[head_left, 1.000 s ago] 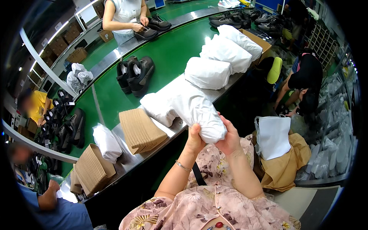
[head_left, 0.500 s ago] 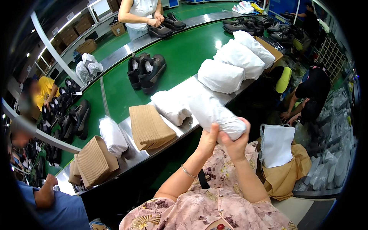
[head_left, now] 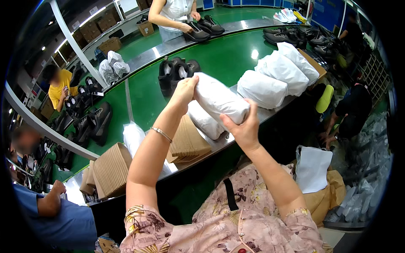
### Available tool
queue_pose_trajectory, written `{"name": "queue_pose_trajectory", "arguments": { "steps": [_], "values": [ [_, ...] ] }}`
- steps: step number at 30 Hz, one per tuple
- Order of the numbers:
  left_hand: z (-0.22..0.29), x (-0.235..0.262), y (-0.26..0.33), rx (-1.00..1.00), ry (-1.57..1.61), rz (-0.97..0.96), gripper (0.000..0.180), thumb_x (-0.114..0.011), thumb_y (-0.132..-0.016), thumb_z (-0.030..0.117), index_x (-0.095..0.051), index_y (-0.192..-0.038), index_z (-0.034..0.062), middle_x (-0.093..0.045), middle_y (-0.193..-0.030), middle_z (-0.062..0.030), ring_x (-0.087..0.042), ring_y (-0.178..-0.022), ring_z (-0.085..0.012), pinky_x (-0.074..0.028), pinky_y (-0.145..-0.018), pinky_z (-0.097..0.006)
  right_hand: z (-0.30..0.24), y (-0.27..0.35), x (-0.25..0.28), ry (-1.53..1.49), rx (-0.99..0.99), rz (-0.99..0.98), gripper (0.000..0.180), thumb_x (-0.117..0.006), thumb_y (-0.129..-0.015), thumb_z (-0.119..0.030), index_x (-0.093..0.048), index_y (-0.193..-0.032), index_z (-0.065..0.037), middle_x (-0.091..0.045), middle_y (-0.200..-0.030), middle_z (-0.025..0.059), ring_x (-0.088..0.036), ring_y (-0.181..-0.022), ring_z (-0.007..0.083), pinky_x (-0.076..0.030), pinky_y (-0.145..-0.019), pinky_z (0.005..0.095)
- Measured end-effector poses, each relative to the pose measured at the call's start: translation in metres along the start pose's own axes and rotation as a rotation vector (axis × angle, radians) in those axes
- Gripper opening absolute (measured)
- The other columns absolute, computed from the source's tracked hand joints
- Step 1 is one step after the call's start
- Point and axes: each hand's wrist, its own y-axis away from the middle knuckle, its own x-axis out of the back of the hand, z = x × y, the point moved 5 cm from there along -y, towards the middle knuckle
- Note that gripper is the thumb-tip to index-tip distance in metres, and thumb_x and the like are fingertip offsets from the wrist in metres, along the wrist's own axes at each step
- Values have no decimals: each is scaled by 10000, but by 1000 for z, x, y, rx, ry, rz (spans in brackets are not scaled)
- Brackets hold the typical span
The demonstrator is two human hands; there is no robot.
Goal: The person wraps shoe lasts in white protective sheets and organizes cardboard shoe supports on an assembly line.
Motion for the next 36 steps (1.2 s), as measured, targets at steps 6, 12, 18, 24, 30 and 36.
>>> {"name": "queue_pose_trajectory", "arguments": {
  "steps": [6,12,18,24,30,36],
  "values": [
    [-58,30,-47,283,-566,-129,401,-512,-882,307,-613,-1066,-35,-603,-1089,-123,-513,-1071,-236,-367,-937,-360,53,27,-44,163,-159,-69,644,-771,-682,-291,-405,-1106,26,-561,-931,231,-592,-817,369,-486,-707,398],
    [-86,32,-71,204,-1002,-348,435,-510,-866,303,-607,-994,-101,-624,-969,-168,-572,-892,-253,-430,-814,-361,74,55,-62,235,-270,-170,667,-749,-698,-295,-362,-1120,46,-482,-1008,239,-513,-927,392,-431,-805,429],
    [-107,35,-74,168,-1068,-350,577,-481,-877,438,-596,-1015,-111,-608,-1041,-266,-576,-1003,-368,-419,-858,-395,80,73,-68,383,-164,-98,682,-759,-691,-293,-347,-1136,21,-491,-1009,240,-529,-905,389,-439,-775,427],
    [-23,29,-39,-41,-1160,34,515,-463,-896,432,-602,-1006,-52,-612,-1003,-243,-572,-981,-387,-438,-864,-420,75,70,-59,419,-195,-116,700,-762,-653,-271,-378,-1146,45,-473,-1059,228,-489,-964,386,-409,-836,438],
    [42,95,45,-533,-687,660,340,-553,-873,291,-589,-888,-47,-622,-911,-201,-602,-802,-339,-472,-722,-397,-11,41,-48,235,219,-162,407,-624,-767,-113,-476,-1108,53,-501,-1137,228,-501,-1069,378,-410,-892,431],
    [-113,123,68,-91,-148,594,266,-562,-889,195,-603,-908,-67,-617,-778,-68,-551,-679,-119,-448,-607,-250,-23,58,-155,267,272,-554,337,-511,-850,-154,-512,-1166,-38,-447,-1293,176,-389,-1241,338,-330,-966,502]
  ]
}}
